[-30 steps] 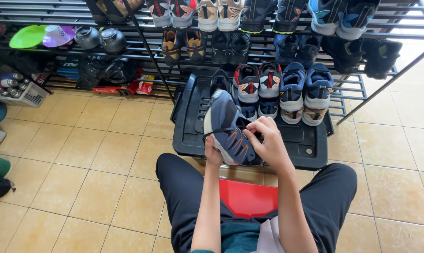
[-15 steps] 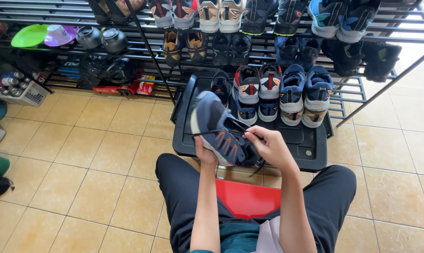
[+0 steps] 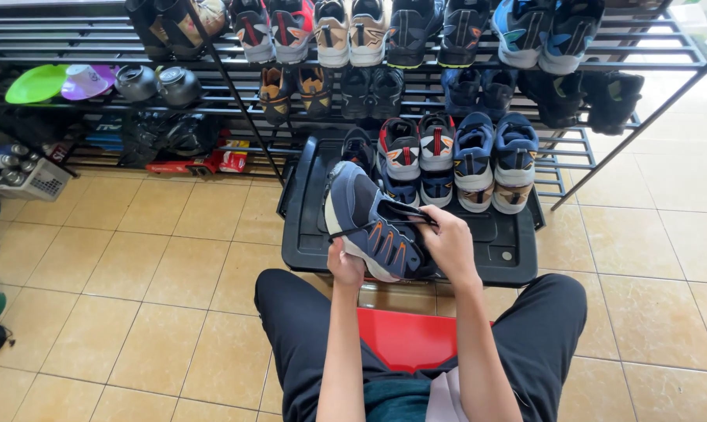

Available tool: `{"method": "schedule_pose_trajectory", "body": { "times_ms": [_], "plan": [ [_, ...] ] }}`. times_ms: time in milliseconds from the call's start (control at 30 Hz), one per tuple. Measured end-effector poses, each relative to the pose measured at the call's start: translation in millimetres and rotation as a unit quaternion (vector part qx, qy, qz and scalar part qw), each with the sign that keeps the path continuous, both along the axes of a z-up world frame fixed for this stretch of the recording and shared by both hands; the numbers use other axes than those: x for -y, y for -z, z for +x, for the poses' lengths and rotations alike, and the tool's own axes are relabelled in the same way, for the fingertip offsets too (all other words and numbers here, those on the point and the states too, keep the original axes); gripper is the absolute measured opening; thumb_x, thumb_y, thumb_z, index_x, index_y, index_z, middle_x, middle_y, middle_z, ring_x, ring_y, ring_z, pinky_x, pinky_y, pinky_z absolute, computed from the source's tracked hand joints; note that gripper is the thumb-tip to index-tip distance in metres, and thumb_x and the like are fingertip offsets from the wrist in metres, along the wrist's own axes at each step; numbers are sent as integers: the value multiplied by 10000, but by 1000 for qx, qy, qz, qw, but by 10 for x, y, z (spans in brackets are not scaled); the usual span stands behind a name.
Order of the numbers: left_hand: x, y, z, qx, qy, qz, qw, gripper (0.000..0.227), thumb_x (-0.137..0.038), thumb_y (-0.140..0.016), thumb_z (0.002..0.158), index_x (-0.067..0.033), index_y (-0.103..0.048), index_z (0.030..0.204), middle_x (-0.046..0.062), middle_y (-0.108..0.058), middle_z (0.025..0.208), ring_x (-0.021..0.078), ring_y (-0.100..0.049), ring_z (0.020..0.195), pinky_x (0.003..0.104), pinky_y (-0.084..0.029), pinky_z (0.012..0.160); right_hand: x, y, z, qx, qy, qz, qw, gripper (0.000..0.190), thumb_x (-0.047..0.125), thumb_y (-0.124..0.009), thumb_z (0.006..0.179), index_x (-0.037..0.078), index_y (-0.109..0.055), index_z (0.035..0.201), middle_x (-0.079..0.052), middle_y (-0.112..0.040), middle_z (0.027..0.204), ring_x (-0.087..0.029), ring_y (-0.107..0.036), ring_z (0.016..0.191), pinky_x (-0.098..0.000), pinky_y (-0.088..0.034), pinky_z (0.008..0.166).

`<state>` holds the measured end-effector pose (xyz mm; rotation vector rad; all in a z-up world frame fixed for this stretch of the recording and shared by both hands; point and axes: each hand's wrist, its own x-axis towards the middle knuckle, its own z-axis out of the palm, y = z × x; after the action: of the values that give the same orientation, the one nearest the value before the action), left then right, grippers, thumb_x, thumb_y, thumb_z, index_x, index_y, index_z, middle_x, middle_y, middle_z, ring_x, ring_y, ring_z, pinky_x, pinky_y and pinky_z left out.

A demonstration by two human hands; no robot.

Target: The person sits on a red stool and laces a dark blue sneaker with orange accents. They thread the laces through the eyelets, pull them tight, and tie a knot. The person then lifts the shoe to inspect the lacing before placing it back down.

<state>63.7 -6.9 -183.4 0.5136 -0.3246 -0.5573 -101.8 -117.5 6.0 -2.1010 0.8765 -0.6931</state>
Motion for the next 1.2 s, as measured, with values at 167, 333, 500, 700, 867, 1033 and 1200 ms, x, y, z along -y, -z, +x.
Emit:
{"method": "schedule_pose_trajectory", "body": {
  "times_ms": [167, 333, 500, 700, 867, 1033, 1200],
  "plan": [
    [-287, -954, -202, -83, 123, -74, 986, 812, -549, -494, 846, -53, -470, 1490, 249, -511, 1498, 393, -544, 1328, 520, -388, 1148, 229, 45, -210, 68, -6, -18, 998, 167, 104, -754, 882, 200, -788, 1014, -113, -758, 869, -306, -730, 908, -396, -596, 780],
    [-640, -1310, 58, -12, 171, -75, 982, 778, -595, -495, 933, -57, -464, 1493, 300, -443, 1545, 341, -550, 1346, 377, -478, 1051, 431, 19, -532, 77, -34, -49, 995, 165, 111, -775, 888, 167, -790, 1043, -108, -767, 945, -293, -720, 989, -394, -580, 844],
    [-1010, -1503, 191, 84, 87, 150, 981, 513, -358, -497, 1011, -57, -566, 1421, 218, -724, 1201, 321, -704, 1127, 481, -500, 1059, 567, 42, -767, -18, -66, -42, 997, 131, 96, -727, 862, 172, -783, 953, -119, -755, 899, -360, -700, 987, -449, -561, 885],
    [-598, -1193, 22, 155, 157, 373, 901, 657, -429, -672, 896, -185, -524, 1488, 116, -572, 1429, 302, -519, 1314, 553, -392, 1078, 608, 96, -769, -7, -69, -27, 997, 149, 90, -727, 878, 167, -787, 990, -115, -746, 917, -332, -699, 992, -430, -547, 901],
    [-315, -628, -149, 23, 296, 260, 919, 439, -507, -546, 981, -200, -645, 1278, 52, -626, 1145, 215, -602, 1057, 493, -495, 963, 511, -7, -674, -3, -57, -9, 998, 135, 127, -752, 879, 187, -789, 994, -93, -749, 907, -300, -709, 953, -407, -560, 858],
    [-314, -777, -45, 99, 197, 279, 934, 212, -247, -538, 1060, -87, -674, 1090, -13, -566, 703, 74, -567, 630, 274, -574, 618, 585, 92, -679, -22, -27, -27, 999, 112, 200, -765, 900, 248, -789, 999, -30, -741, 910, -252, -707, 942, -384, -567, 831],
    [-618, -1019, 153, 134, 85, 307, 938, 115, -115, -603, 1018, -19, -664, 1007, -47, -336, 580, 33, -339, 560, 211, -435, 605, 700, 190, -773, -16, 34, -51, 998, 101, 189, -759, 938, 243, -785, 1018, -83, -714, 874, -304, -695, 897, -380, -562, 820]
  ]
}}
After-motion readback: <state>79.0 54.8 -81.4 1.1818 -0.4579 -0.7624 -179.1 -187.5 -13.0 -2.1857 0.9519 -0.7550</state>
